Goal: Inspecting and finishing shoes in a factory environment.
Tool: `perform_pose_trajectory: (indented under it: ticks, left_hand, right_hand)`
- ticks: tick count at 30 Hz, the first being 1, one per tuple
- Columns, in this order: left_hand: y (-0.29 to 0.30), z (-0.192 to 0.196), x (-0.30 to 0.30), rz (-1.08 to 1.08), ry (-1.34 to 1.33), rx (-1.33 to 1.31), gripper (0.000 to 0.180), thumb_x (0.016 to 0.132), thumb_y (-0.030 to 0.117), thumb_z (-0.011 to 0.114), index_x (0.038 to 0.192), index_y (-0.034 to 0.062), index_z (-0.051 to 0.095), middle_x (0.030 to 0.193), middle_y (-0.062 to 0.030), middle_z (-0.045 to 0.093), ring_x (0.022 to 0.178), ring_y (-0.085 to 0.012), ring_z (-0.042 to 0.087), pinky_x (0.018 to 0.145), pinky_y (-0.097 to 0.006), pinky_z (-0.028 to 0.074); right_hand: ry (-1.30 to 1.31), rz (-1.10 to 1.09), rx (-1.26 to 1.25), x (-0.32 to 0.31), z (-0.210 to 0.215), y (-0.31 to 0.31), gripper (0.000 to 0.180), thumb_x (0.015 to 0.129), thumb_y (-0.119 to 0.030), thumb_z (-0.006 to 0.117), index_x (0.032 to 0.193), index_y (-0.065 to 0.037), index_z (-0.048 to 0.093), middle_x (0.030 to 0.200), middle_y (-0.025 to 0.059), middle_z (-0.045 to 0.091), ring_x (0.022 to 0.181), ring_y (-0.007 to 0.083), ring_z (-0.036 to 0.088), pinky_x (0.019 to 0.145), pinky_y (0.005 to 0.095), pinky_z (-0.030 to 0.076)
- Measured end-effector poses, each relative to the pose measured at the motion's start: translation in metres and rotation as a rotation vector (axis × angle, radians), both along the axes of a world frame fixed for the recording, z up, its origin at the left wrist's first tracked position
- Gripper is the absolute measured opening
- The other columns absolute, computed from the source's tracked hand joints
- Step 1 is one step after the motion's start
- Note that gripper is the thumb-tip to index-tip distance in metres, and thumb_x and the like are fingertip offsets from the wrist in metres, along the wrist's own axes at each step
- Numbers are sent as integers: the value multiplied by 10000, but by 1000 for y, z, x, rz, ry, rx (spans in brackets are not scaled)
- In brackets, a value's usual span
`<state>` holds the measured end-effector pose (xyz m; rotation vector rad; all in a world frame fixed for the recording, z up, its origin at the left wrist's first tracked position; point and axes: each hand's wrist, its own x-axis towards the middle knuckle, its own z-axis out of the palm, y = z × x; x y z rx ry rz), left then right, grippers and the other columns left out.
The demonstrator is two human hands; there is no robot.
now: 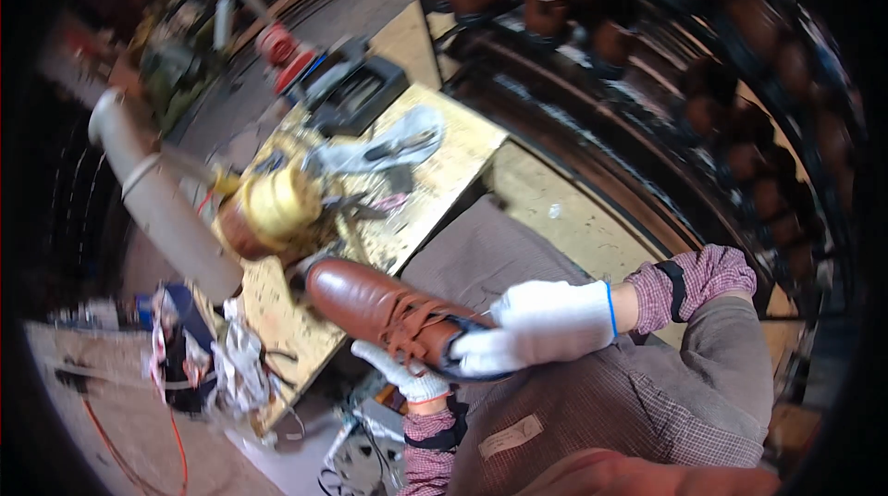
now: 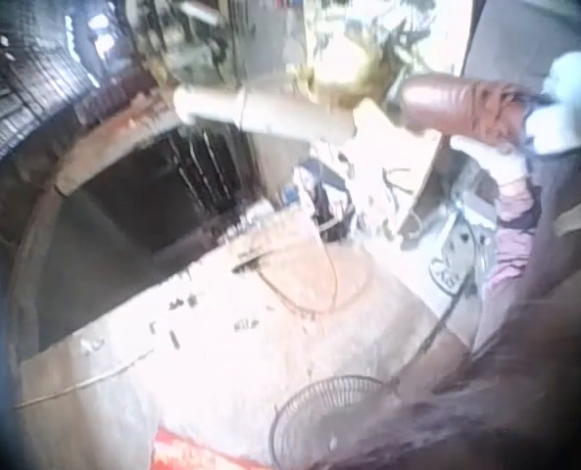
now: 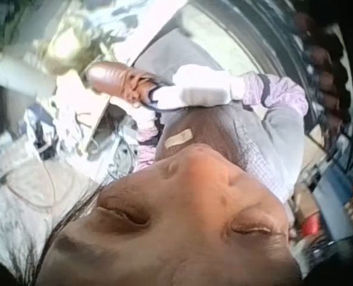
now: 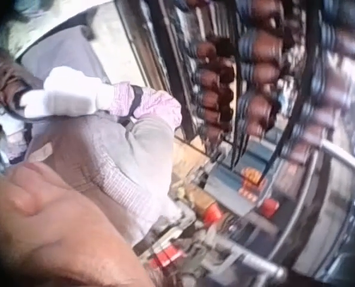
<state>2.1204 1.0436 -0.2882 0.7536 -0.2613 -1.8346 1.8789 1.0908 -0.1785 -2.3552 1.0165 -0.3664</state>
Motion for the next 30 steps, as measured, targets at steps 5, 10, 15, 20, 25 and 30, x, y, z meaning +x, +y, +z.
perform_pose_trajectory:
  ticks: [5,10,15,20,25,30]
  left_hand:
    - [-48,18,-100,-454,-149,-298,538,1061,453,434,1461,93,437,1434,-116,532,1271,-239,542,1085,-401,442]
    - [-42,37,-123,-696,-173,-365,781,994,546,521,1557,54,294,1452,-215,487,1168,-287,605,1006,-416,494]
    - [-34,14,-86,-677,-283,-280,819,989,550,529,1552,15,269,1387,-250,525,1161,-326,607,1011,-439,491]
    - [-19,-8,-9,-328,-431,-129,814,969,618,515,1503,29,341,1302,-225,582,1076,-331,647,949,-463,525]
    - [-16,12,-21,-255,-342,-178,803,997,567,494,1538,12,282,1403,-248,518,1201,-359,586,1025,-469,476]
    - [-13,32,-48,-329,-266,-156,734,1023,412,517,1534,-45,255,1431,-260,491,1243,-318,563,1071,-428,446]
  right_hand:
    - [66,-382,-367,-65,48,49,237,771,-328,749,808,-117,649,676,81,592,583,291,572,565,415,418]
    - [231,-1011,-681,-138,63,60,355,713,-392,813,685,-90,630,657,105,573,618,324,573,595,413,430]
    - [672,-1330,-394,-291,16,27,387,790,-448,724,826,-64,737,841,166,697,818,351,678,735,424,529]
    - [823,-1468,-484,-283,24,-27,495,852,-339,709,1282,-106,631,1337,149,602,1090,331,649,900,458,529]
    - [636,-1476,-146,-317,3,-79,411,841,-357,676,1135,-70,676,1112,182,699,1025,369,669,885,463,537]
    - [582,-1222,-375,-172,23,-61,329,863,-398,646,950,-85,702,898,157,693,834,361,680,715,467,537]
